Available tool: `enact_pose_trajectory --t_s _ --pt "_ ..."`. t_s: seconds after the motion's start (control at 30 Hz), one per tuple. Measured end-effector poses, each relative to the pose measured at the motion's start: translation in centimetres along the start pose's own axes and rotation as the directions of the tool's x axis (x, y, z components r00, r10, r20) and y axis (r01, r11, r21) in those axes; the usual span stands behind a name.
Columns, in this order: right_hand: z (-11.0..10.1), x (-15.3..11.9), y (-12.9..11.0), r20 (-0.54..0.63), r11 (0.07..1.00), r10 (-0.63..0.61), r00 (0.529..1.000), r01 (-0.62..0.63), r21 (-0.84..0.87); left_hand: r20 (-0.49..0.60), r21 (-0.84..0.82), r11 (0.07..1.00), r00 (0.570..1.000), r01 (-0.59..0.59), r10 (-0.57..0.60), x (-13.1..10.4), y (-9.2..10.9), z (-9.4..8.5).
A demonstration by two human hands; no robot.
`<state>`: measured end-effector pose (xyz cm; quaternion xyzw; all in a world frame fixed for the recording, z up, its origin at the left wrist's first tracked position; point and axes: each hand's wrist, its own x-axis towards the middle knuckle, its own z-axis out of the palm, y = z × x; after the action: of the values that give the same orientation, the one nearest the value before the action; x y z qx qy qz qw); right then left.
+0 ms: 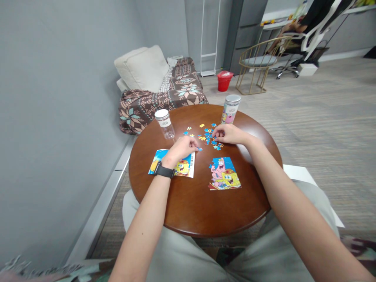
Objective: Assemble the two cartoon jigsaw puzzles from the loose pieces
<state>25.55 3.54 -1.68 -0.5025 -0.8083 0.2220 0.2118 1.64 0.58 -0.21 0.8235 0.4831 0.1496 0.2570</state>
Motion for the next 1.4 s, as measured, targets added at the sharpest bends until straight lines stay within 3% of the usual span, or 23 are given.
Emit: enact_pose_trajectory --t_s 0.17,0.27,0.37,0.47,0.6,0.87,0.93,1.13,1.4 --pt "-0.7 -0.1 0.2 -0.265 0.996 -0.007 0.964 -0.016 -0.083 -0.069 0.071 0.996 0.996 -0.047 0.052 -0.2 0.0 -0.3" --pt "-1.1 -0.2 0.5 -0.483 0.981 0.099 0.87 -0.167 -0.1 -0.093 0.132 0.989 0.992 -0.074 0.086 -0.4 -0.3 -0.5" --pt "-1.3 -0.3 0.7 -0.57 0.954 0.214 0.793 -0.296 -0.054 -0.101 0.184 0.981 0.992 -0.059 0.079 -0.4 -0.7 -0.7" --pt "-1.3 -0.4 0.7 -0.54 0.927 0.3 0.786 -0.374 -0.031 -0.105 0.223 0.975 0.994 -0.008 0.032 -0.3 -1.0 -1.0" --pt "-1.1 -0.5 0.6 -0.442 0.906 0.377 0.814 -0.424 -0.007 -0.137 0.261 0.963 0.99 0.062 -0.027 -0.3 -0.9 -1.2" --pt "-1.1 -0.4 0.5 -0.329 0.906 0.384 0.863 -0.42 -0.045 -0.221 0.282 0.936 0.964 0.208 -0.148 -1.0 -1.0 -1.9" --pt "-1.1 -0.4 0.3 -0.308 0.902 0.398 0.864 -0.429 -0.038 -0.221 0.268 0.943 0.965 0.199 -0.141 -1.1 -1.2 -2.3" --pt "-1.3 -0.6 0.1 -0.296 0.899 0.419 0.859 -0.438 0.003 -0.071 0.208 0.977 0.997 0.035 -0.021 -1.5 -1.4 -3.4" --pt "-0.8 -0.3 2.1 -0.395 0.93 0.329 0.858 -0.367 -0.021 0.04 0.09 0.995 0.998 0.046 -0.049 -1.7 -2.4 -3.8"
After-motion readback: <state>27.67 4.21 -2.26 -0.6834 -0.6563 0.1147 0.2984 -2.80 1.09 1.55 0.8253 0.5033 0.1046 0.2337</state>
